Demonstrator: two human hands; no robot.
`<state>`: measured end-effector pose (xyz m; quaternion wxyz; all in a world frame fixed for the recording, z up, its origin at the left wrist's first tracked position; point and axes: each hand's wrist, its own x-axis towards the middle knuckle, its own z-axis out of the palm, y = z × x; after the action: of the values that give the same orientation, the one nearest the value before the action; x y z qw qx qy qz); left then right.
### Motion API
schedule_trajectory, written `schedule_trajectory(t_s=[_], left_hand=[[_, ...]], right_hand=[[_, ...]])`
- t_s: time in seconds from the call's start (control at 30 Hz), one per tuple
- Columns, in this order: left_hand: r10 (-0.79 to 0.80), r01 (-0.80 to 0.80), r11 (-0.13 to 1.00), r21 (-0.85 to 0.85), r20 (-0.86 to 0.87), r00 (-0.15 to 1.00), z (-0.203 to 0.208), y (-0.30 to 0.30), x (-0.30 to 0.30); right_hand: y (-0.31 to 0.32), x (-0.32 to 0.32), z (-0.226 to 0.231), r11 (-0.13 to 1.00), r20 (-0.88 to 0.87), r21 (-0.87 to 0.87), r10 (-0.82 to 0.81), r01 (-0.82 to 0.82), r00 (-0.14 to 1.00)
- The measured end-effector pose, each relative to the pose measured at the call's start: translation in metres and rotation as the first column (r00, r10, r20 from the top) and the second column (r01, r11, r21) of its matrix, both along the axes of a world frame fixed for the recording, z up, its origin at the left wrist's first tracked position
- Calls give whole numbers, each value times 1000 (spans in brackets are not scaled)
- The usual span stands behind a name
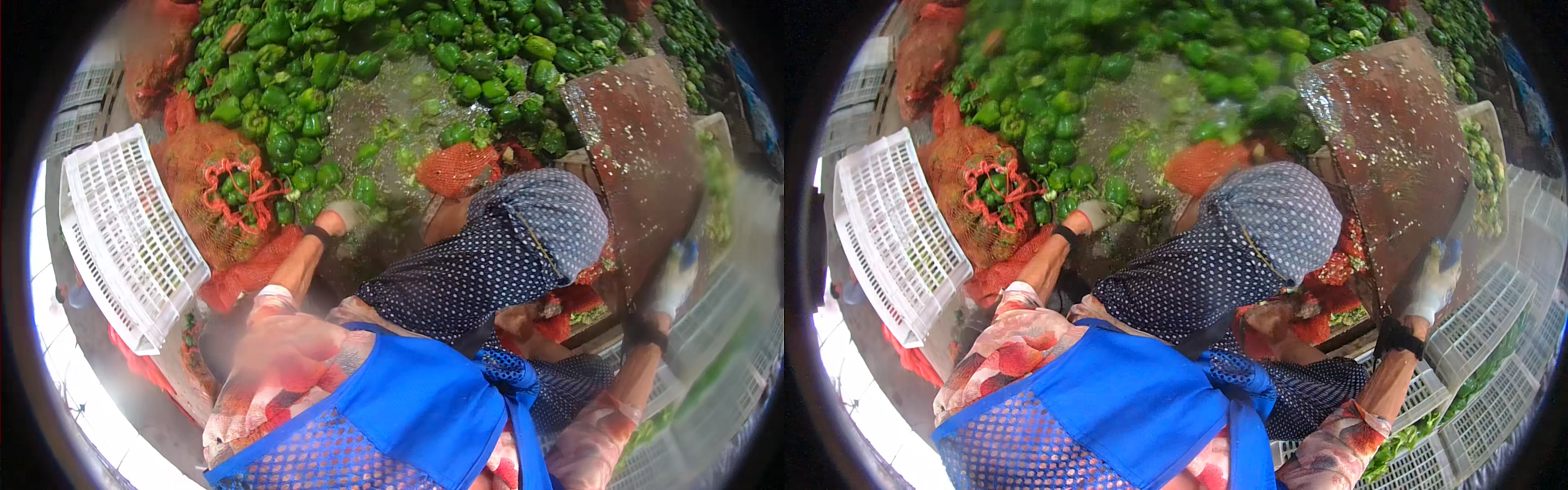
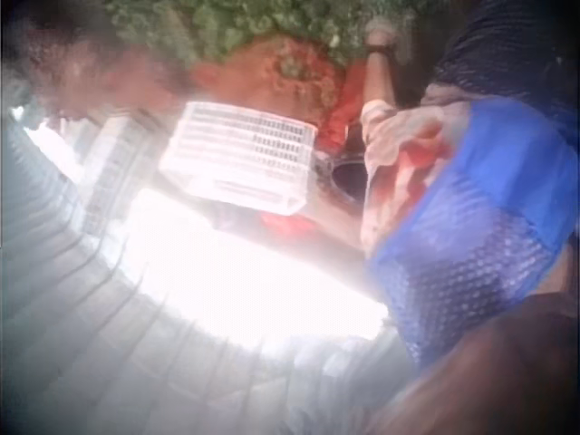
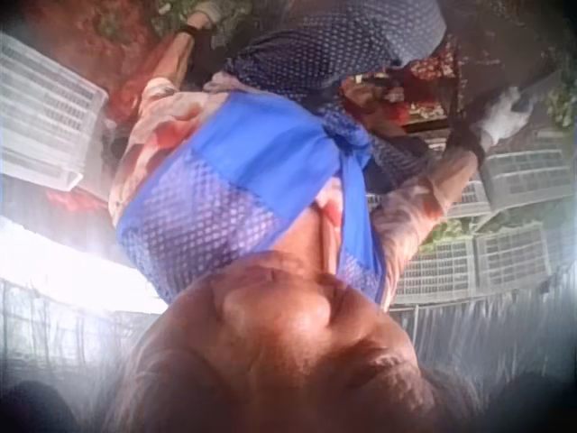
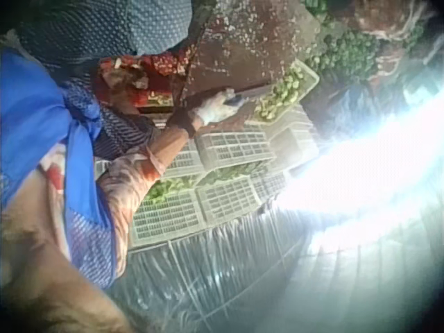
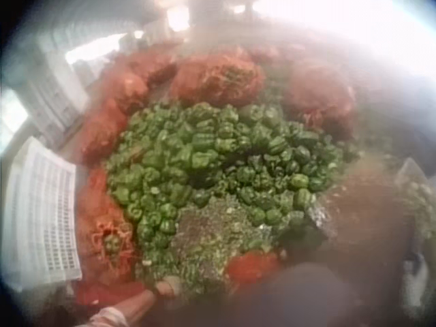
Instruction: The recorder is seen preparing green bell peppers by de-seeding them and cutting them into pieces on a large cutting board.
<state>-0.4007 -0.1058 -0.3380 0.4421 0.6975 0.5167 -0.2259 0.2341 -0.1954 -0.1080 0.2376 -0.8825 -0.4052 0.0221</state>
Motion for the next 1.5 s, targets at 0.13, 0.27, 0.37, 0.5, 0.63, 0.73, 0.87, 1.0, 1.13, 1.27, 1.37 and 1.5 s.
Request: schedule_trajectory(t_s=[0.13, 0.27, 0.37, 0.5, 0.63, 0.73, 0.87, 1.0, 1.13, 1.27, 1.37, 1.5], left_hand=[[-304, 279, 937, -209, -102, 947, -27, -46, 37], [-291, 311, 950, 37, -264, 920, -93, -31, 35], [-189, 203, 974, 105, -127, 974, -31, 46, 105], [89, -64, 968, 243, -93, 992, 11, 114, 81], [398, -384, 890, 246, -6, 918, 17, 115, 44], [429, -379, 820, 430, -23, 903, -29, 100, 2], [464, -319, 811, 491, -207, 861, -67, 105, 21], [446, -402, 858, 320, -76, 892, -50, 135, 85], [361, -315, 880, 355, -69, 930, -43, 169, 136], [299, -278, 922, 270, -37, 954, -6, 188, 199], [297, -275, 902, 333, -14, 955, -5, 199, 213], [161, -157, 940, 302, 12, 987, -4, 221, 245]], right_hand=[[-2, -21, 8, 996, -208, 54, -63, 76, 976], [-8, 9, -16, 995, -227, 102, 14, 10, 974], [-32, 44, -1, 997, -159, 75, 15, -3, 987], [-19, 38, -20, 994, -209, 107, 8, 15, 978], [-21, 40, -12, 992, -171, 118, -19, 40, 985], [-16, 39, -15, 992, -180, 125, -2, 25, 984], [-17, 36, -24, 994, -187, 113, 20, 1, 982], [-16, 29, -8, 997, -68, 47, -54, 57, 996], [-15, 27, -11, 989, -201, 110, -74, 98, 977], [-22, 29, -12, 987, -120, 144, -52, 69, 991], [-13, 16, -9, 987, -147, 116, -95, 112, 985], [-15, 17, -9, 980, -162, 178, -63, 92, 985]])
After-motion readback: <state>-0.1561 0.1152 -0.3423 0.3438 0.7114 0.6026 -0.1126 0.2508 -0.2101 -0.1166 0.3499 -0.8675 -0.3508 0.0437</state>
